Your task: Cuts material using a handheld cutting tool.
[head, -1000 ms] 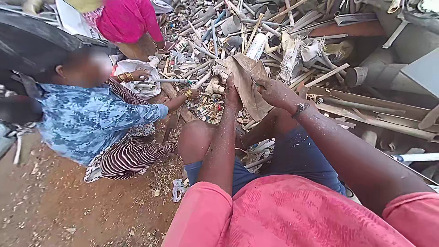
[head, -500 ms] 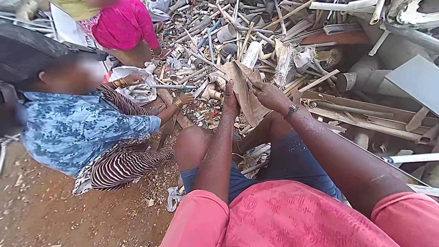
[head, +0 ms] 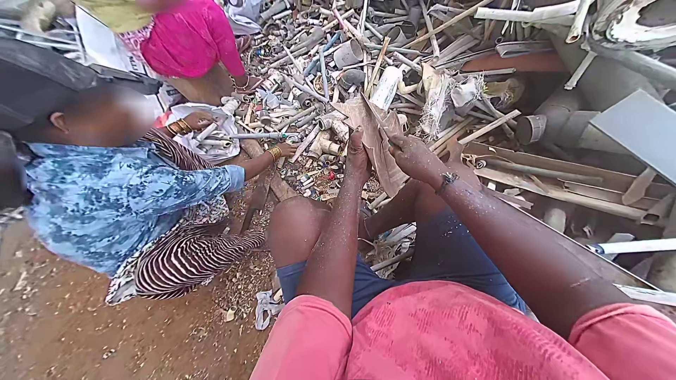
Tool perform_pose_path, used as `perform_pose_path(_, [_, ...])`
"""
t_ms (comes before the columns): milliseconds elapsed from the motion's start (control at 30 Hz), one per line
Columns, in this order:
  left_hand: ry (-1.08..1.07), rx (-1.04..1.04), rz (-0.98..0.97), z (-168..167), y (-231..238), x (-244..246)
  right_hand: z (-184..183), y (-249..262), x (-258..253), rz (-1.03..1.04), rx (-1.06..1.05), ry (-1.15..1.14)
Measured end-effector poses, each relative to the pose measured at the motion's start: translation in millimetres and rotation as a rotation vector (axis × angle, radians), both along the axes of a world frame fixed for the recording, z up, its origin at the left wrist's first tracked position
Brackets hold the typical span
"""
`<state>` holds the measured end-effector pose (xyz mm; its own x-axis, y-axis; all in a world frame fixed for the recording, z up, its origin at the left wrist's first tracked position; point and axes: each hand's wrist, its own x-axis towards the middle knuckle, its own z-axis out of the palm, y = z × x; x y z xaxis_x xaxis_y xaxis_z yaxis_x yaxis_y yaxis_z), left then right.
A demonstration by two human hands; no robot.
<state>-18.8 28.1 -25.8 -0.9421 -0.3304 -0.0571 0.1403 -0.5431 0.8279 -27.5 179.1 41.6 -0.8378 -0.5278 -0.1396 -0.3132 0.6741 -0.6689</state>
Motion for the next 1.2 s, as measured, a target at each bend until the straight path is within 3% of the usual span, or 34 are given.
perform_pose_path(100, [-0.031, 0.02, 0.024, -1, -2, 4, 11, 2, 17, 0.052, -0.035, -0.039])
perform_pose_path(200, [0.004, 0.006, 0.009, 0, -1, 4, 13, 5, 0, -0.01, 0.115, -0.019])
perform_pose_path(333, [-0.018, -0.025, 0.032, -2, -1, 4, 18, 9, 17, 0.079, 0.022, 0.027])
perform_pose_path(433, [0.007, -0.008, 0.002, 1, 0, 3, 6, 14, -3, 0.046, 0.186, 0.073])
perform_pose_path(567, [0.033, 0.013, 0.04, -6, -9, 2, 28, 25, 20, 0.2, 0.173, 0.017])
perform_pose_path(667, [0.015, 0.05, 0.069, -6, -13, 0, 26, 25, 8, 0.194, 0.299, 0.018])
perform_pose_path(800, [0.036, 0.049, -0.014, 6, -7, 2, 8, 20, 0, 0.083, 0.269, 0.073])
perform_pose_path(933, [0.042, 0.063, 0.047, 10, -15, 5, 24, 25, 35, 0.149, 0.2, 0.037])
perform_pose_path(1100, [0.048, 0.008, -0.03, 7, -5, 5, 7, 18, 5, 0.046, 0.247, 0.044])
perform_pose_path(1200, [0.045, 0.026, 0.028, 6, -8, 4, 18, 14, 15, 0.178, 0.119, -0.022])
